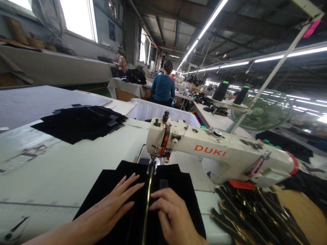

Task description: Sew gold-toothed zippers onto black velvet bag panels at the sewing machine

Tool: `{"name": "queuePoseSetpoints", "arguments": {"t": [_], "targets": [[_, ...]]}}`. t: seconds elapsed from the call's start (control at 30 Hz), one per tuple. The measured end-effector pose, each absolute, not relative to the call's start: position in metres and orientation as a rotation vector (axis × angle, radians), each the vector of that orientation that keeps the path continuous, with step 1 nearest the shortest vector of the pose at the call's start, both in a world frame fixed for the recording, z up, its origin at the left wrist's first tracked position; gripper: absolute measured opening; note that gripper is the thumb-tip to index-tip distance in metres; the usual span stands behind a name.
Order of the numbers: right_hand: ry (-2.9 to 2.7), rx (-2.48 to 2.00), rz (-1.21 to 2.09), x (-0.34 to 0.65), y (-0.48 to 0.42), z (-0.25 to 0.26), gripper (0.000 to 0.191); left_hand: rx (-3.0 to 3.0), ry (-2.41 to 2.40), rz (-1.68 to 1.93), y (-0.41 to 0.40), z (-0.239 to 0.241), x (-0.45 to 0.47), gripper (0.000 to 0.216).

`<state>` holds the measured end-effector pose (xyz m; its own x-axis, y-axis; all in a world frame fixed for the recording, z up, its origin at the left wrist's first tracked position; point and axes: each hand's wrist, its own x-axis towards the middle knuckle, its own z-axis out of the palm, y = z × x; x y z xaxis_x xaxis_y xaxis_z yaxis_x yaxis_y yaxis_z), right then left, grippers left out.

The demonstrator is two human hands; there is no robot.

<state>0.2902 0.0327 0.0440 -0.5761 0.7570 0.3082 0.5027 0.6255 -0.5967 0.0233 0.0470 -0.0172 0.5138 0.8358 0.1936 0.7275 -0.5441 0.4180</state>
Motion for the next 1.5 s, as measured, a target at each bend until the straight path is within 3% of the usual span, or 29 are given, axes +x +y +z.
{"name": "queuePoseSetpoints", "arguments": {"t": [0.17,0.43,0.7,0.9,1.17,1.5], "targets": [[-2.435,-1.179,0.31,0.291,0.054,0.028,0.046,2.713,1.186,0.553,0.05,-0.001,0.034,0.056],[-2.529,-1.232,0.173,0.291,0.074,0.024,0.04,2.723,1.103,0.527,0.081,0.014,0.047,0.043],[-2.45,-1.121,-0.11,0.29,0.084,0.0,0.037,2.791,1.045,0.468,0.08,0.005,0.044,0.068],[-2.417,-1.23,-0.104,0.287,0.104,0.006,0.037,2.689,1.029,0.527,0.105,0.014,0.049,0.073],[-2.481,-1.047,-0.072,0.297,0.087,0.003,0.044,2.702,1.019,0.502,0.088,0.019,0.045,0.073],[-2.38,-1.268,-0.074,0.284,0.117,0.004,0.038,2.769,1.118,0.54,0.093,0.012,0.042,0.07]]}}
